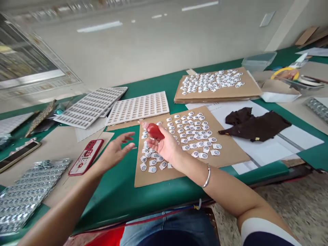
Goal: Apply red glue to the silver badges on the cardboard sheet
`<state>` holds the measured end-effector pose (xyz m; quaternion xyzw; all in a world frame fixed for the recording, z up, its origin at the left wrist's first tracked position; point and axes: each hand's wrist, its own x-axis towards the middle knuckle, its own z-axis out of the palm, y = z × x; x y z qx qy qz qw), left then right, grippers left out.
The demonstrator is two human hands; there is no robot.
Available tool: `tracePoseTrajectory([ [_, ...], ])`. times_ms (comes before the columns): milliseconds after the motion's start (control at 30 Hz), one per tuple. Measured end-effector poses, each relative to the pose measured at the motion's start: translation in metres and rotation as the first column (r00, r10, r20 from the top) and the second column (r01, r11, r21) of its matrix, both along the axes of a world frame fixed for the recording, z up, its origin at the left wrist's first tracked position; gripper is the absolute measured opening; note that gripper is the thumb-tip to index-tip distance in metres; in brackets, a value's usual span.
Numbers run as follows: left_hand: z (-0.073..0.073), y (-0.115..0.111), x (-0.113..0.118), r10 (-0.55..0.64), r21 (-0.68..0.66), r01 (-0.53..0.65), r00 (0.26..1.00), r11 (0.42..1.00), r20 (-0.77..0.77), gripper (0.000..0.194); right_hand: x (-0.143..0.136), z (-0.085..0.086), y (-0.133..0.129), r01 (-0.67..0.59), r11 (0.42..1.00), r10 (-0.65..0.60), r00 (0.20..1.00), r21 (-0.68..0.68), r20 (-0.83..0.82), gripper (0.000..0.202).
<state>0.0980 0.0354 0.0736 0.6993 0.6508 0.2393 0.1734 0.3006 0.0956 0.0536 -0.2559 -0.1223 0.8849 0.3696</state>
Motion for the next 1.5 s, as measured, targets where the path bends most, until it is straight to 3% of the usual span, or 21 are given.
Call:
tracePoseTrajectory([
  [67,0.005,0.008,0.023,-0.088,0.042,0.079,0.959,0.996,0.269,0.063,-0.013,0.008,-0.008,-0.049,0.999,0.048,0.998,-0.014,-0.044,0.04],
  [133,0.008,0.014,0.04,-0.105,0.06,0.087,0.871,0.994,0.479,0.065,-0.025,0.014,-0.014,-0.142,0.99,0.142,0.986,0.007,-0.084,0.045],
  [200,0.009,0.017,0.047,-0.018,-0.002,0.024,0.787,1.0,0.617,0.061,-0.033,0.015,-0.017,-0.273,0.959,0.277,0.96,0.074,-0.043,0.054],
  [267,0.009,0.017,0.046,0.066,-0.041,-0.053,0.728,0.998,0.682,0.056,-0.034,0.012,-0.016,-0.358,0.915,0.338,0.932,0.185,0.129,0.059],
  [300,0.009,0.015,0.043,0.086,-0.035,-0.087,0.707,0.996,0.702,0.053,-0.032,0.009,-0.013,-0.349,0.902,0.29,0.926,0.255,0.243,0.057],
  [400,0.001,0.007,0.033,0.113,-0.021,-0.144,0.661,0.989,0.742,0.044,-0.021,0.002,-0.001,-0.196,0.873,-0.036,0.888,0.448,0.458,0.041],
  [467,-0.006,0.001,0.03,0.131,-0.046,-0.15,0.632,0.988,0.764,0.042,-0.015,0.0,0.007,-0.105,0.846,-0.173,0.874,0.524,0.454,0.033],
  [533,-0.014,-0.004,0.032,0.142,-0.077,-0.131,0.608,0.988,0.781,0.041,-0.011,0.002,0.012,-0.053,0.809,-0.232,0.886,0.585,0.401,0.029],
  [600,-0.019,-0.007,0.038,0.148,-0.087,-0.126,0.658,0.988,0.739,0.04,-0.012,0.004,0.011,-0.027,0.767,-0.248,0.909,0.641,0.336,0.026],
  [733,-0.022,-0.011,0.05,0.144,-0.044,-0.14,0.873,0.989,0.466,0.035,-0.021,0.005,0.004,-0.007,0.749,-0.18,0.96,0.662,0.214,0.019],
  [867,-0.024,-0.013,0.055,0.143,0.007,-0.155,0.925,0.988,0.353,0.034,-0.026,0.001,-0.002,0.059,0.79,-0.2,0.966,0.61,0.166,0.018],
  [967,-0.027,-0.014,0.057,0.13,-0.016,-0.134,0.913,0.991,0.386,0.038,-0.025,-0.001,-0.003,0.063,0.801,-0.215,0.958,0.595,0.188,0.015],
  [1067,-0.03,-0.014,0.058,0.089,-0.162,0.01,0.805,0.987,0.587,0.037,-0.022,-0.003,-0.002,0.064,0.807,-0.235,0.947,0.588,0.219,0.014],
  [1167,-0.033,-0.013,0.059,0.109,-0.276,0.202,0.588,0.94,0.801,0.035,-0.018,-0.004,-0.001,0.044,0.815,-0.216,0.948,0.578,0.232,0.016],
  [1267,-0.034,-0.012,0.056,0.142,-0.3,0.365,0.4,0.881,0.905,0.033,-0.016,-0.005,0.002,0.014,0.828,-0.158,0.965,0.56,0.209,0.013],
  [1500,-0.032,-0.011,0.051,0.146,-0.226,0.53,0.188,0.818,0.971,0.03,-0.012,-0.008,0.007,-0.089,0.778,-0.02,0.986,0.622,0.167,0.016],
])
